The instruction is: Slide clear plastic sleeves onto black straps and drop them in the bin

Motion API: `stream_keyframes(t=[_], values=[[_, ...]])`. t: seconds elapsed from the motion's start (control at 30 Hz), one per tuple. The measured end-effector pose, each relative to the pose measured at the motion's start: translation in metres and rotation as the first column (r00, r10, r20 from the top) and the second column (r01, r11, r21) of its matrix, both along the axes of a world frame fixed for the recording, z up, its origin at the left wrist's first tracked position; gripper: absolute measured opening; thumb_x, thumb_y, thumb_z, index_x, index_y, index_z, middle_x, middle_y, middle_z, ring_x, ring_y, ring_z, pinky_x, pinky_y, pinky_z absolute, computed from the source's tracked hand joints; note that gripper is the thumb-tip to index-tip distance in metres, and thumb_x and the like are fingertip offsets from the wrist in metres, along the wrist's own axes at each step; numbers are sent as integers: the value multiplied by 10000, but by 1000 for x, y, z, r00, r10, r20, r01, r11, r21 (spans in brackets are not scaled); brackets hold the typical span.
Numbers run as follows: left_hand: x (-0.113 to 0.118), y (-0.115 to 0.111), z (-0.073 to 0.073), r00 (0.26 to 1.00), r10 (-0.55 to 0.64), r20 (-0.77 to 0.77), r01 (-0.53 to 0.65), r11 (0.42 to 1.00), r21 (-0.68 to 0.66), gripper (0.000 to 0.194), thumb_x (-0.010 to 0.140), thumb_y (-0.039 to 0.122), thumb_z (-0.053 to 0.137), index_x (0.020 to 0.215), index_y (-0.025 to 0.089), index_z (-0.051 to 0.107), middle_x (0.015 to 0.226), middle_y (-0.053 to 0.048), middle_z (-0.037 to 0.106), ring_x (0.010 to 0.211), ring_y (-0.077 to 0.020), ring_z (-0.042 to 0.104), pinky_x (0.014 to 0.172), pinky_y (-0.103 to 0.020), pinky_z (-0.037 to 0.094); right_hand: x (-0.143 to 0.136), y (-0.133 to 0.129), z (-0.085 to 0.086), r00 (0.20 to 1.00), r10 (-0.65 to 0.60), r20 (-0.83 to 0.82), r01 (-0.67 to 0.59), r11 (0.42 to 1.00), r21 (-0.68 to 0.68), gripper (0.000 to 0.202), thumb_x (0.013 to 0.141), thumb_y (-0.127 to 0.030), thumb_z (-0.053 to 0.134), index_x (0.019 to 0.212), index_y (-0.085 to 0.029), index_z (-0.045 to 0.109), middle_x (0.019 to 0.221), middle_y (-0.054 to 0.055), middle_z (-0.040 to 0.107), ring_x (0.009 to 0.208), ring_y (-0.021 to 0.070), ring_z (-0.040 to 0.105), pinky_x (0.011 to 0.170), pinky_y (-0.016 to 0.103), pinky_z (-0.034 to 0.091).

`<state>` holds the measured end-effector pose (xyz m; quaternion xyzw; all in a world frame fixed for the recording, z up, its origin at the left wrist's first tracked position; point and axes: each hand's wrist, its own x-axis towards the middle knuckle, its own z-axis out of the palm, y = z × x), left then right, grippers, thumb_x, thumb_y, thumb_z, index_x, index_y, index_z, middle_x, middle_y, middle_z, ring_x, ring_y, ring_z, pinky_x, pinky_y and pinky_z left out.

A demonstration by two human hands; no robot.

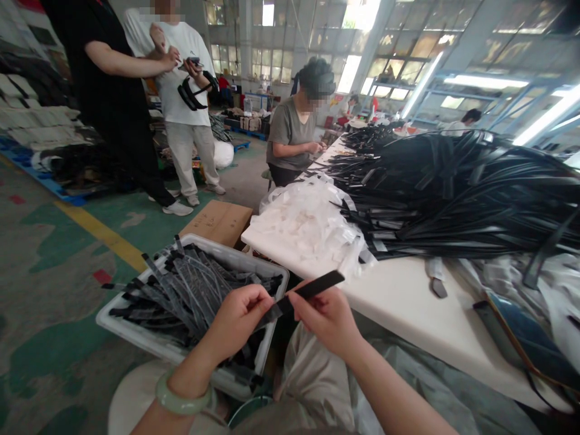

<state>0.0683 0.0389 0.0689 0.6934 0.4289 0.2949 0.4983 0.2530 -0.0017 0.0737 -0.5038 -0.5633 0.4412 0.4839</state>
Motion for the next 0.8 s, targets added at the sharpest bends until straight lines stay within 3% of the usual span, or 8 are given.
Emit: stream_keyframes(t=[0.13,0.23,0.33,0.47,0.57,0.67,0.8], values=[[-6,2,10,998,19,-54,-14,996,91,297,890,384,517,676,186,573,627,24,551,633,-152,519,598,-250,371,-12,10,4,989,118,92,-112,991,-74,178,825,-293,634,696,-195,563,524,-34,543,470,123,543,427,211,401],[-18,4,16,999,33,-14,-32,996,79,298,900,405,508,703,192,580,610,39,542,589,-141,525,563,-236,392,-25,19,20,985,172,-23,-173,963,-205,171,793,-332,683,783,-193,583,567,-31,608,504,148,633,447,214,477],[-38,18,22,995,83,-47,-74,981,178,310,888,416,509,681,198,586,594,42,542,569,-139,525,553,-234,410,-46,37,35,956,223,-188,-271,919,-285,132,778,-267,683,821,-190,586,607,-28,656,597,167,706,533,229,558],[-74,54,33,963,236,-128,-179,921,345,311,842,447,519,695,200,641,676,-2,654,697,-190,614,665,-269,470,-98,81,35,938,194,-286,-247,955,-163,114,792,-94,605,806,-195,555,600,-49,653,572,135,699,562,214,576],[-103,75,45,910,389,-145,-298,856,422,307,826,431,522,821,188,709,816,-47,735,820,-240,649,764,-311,474,-139,111,33,909,240,-341,-298,946,-130,144,849,-96,566,852,-220,494,548,-73,621,499,133,667,507,220,568],[-127,76,57,859,475,-189,-341,808,481,295,826,394,524,823,199,745,830,-48,762,793,-251,658,744,-314,468,-161,119,37,873,353,-336,-401,913,-82,163,896,-192,572,893,-247,418,492,-94,595,419,149,621,421,229,535],[-142,67,61,850,469,-239,-301,806,510,300,846,411,537,834,223,770,868,-36,790,824,-249,686,762,-295,487,-158,111,39,946,265,-188,-266,964,21,132,859,-253,625,872,-226,496,507,-74,591,410,145,599,385,204,474]])
